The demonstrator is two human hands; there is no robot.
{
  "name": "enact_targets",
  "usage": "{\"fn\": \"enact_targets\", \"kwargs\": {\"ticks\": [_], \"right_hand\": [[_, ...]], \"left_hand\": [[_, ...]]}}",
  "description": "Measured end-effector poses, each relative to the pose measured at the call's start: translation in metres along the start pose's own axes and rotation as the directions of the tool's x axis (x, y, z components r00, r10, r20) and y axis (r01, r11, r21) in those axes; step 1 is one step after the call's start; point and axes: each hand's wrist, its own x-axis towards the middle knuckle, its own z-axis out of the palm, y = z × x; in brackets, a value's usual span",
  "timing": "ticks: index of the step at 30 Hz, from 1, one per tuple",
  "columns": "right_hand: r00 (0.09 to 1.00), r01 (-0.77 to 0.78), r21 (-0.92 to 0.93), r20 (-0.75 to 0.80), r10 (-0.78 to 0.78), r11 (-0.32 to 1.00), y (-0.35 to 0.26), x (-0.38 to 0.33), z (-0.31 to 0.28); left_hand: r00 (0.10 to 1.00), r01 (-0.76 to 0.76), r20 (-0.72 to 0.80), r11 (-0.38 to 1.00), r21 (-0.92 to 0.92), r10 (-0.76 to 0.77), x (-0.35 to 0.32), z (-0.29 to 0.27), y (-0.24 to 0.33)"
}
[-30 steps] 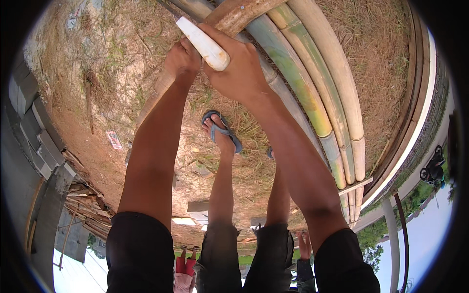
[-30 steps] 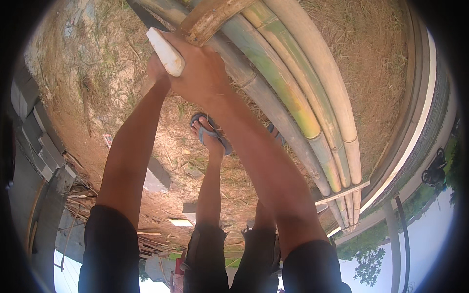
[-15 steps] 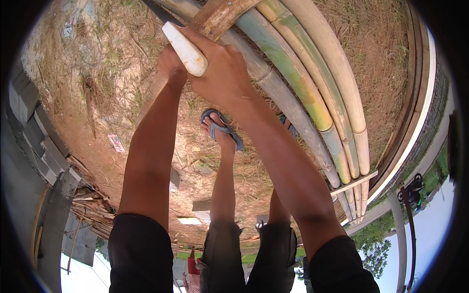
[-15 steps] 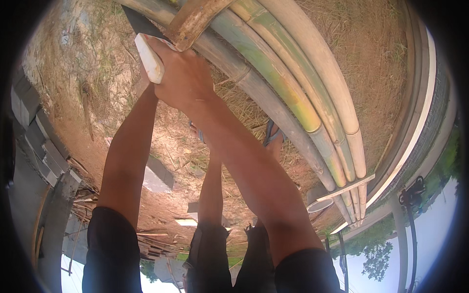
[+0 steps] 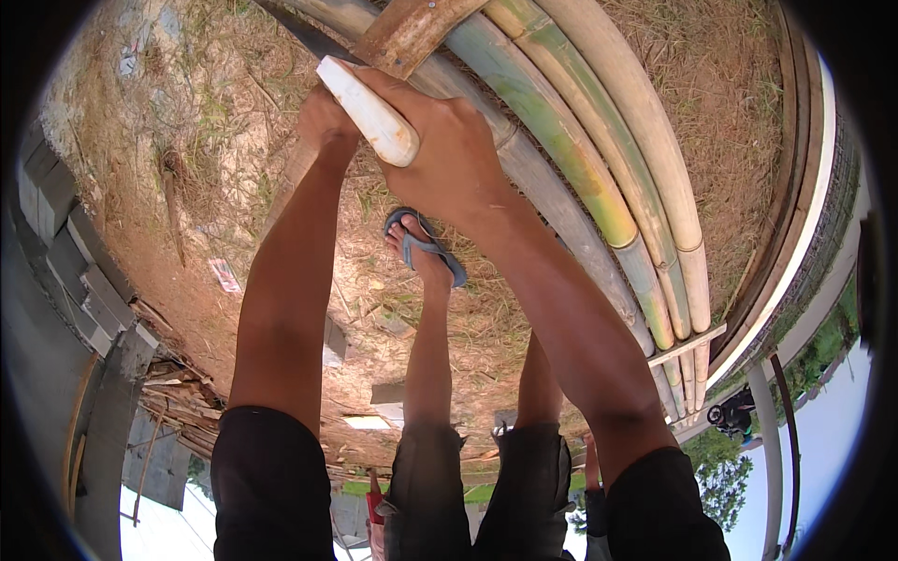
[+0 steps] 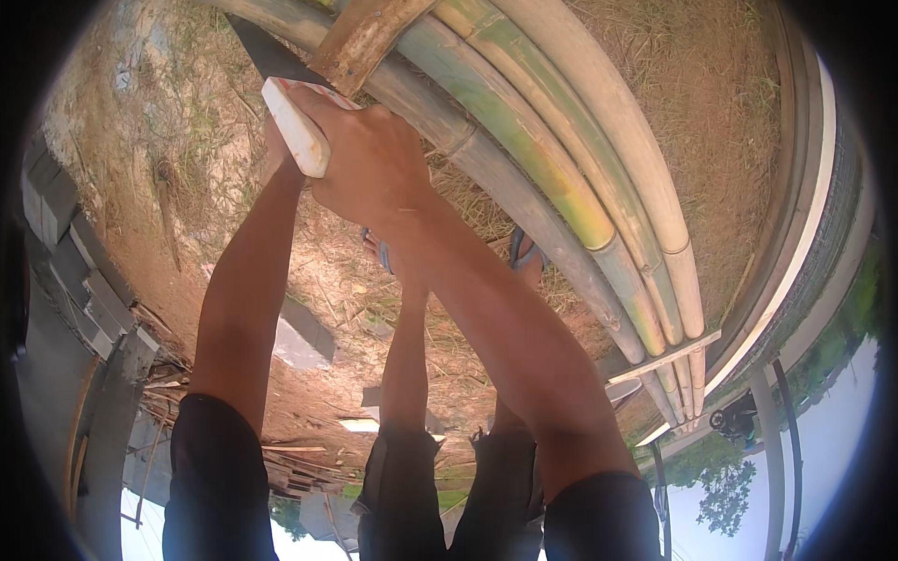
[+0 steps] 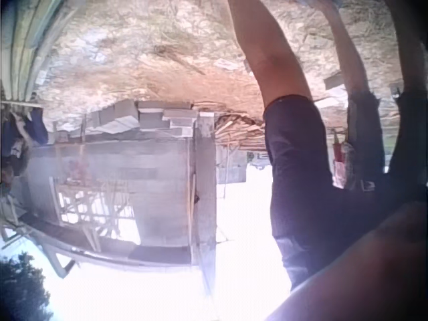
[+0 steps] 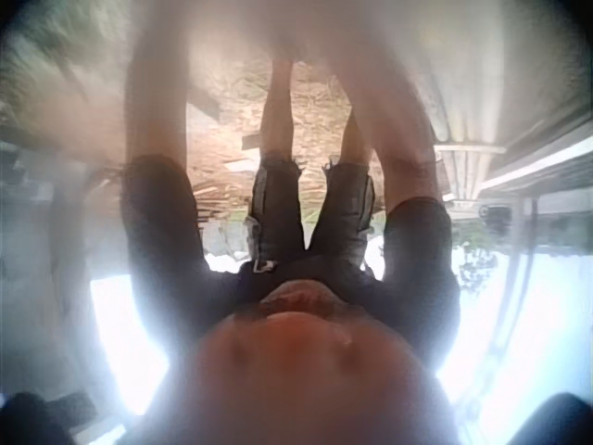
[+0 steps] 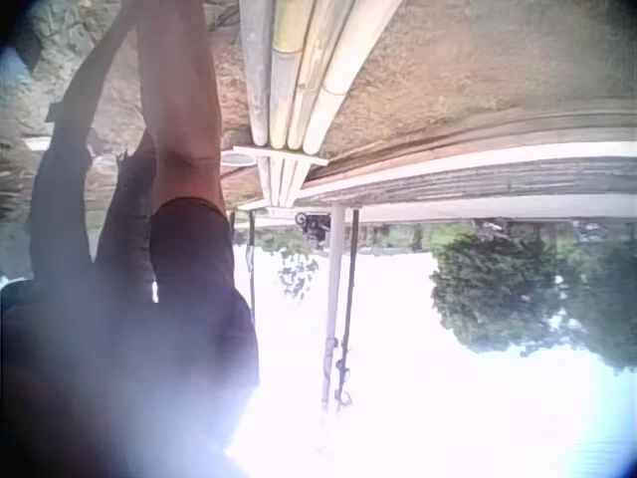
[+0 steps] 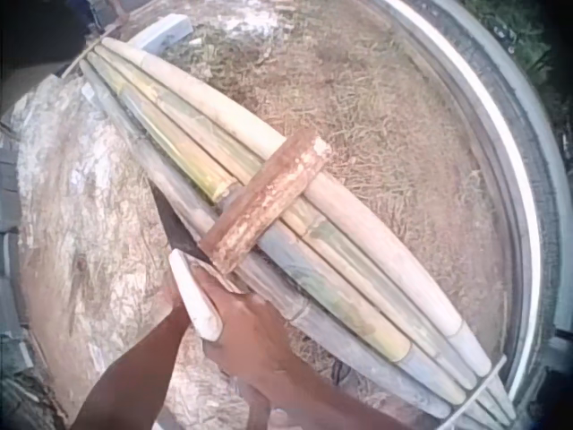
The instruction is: The person uses a hammer to drive nails into bamboo poles and a wooden crosspiece, then saws the crosspiece to length. They continue hammering nails to secure the bamboo assembly on the ground.
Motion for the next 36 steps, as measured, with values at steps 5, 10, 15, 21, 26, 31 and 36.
{"fn": "enact_targets", "kwargs": {"ticks": [5, 10, 15, 21, 26, 31, 36], "right_hand": [[0.994, 0.039, -0.093, 0.108, -0.029, 0.995, 0.036, -0.162, -0.093], [0.997, 0.001, -0.018, 0.082, 0.0, 1.0, 0.024, -0.193, -0.105], [0.994, 0.068, 0.01, 0.08, -0.069, 0.998, 0.021, -0.009, -0.029], [0.994, 0.057, -0.003, 0.097, -0.056, 0.998, 0.041, -0.149, -0.094], [0.986, 0.092, -0.104, 0.146, -0.076, 0.99, 0.032, -0.191, -0.107], [0.995, 0.101, -0.113, 0.008, -0.101, 0.988, 0.006, 0.033, -0.004], [0.996, 0.052, 0.003, 0.068, -0.053, 0.999, 0.045, -0.078, -0.036]], "left_hand": [[0.992, 0.045, -0.117, 0.999, -0.01, -0.046, -0.007, -0.007, 0.0], [0.996, 0.014, -0.093, 1.0, 0.027, -0.011, -0.011, -0.002, 0.005], [0.998, -0.017, -0.064, 1.0, -0.012, 0.016, -0.004, 0.0, -0.001], [0.994, 0.026, -0.109, 0.999, 0.03, -0.022, -0.009, -0.007, 0.001], [0.992, -0.009, -0.121, 0.999, 0.045, 0.015, -0.011, -0.003, -0.005], [1.0, 0.012, -0.023, 1.0, 0.016, -0.011, 0.004, 0.002, 0.003], [0.993, -0.042, -0.108, 0.996, 0.078, 0.051, -0.006, 0.004, -0.009]]}}
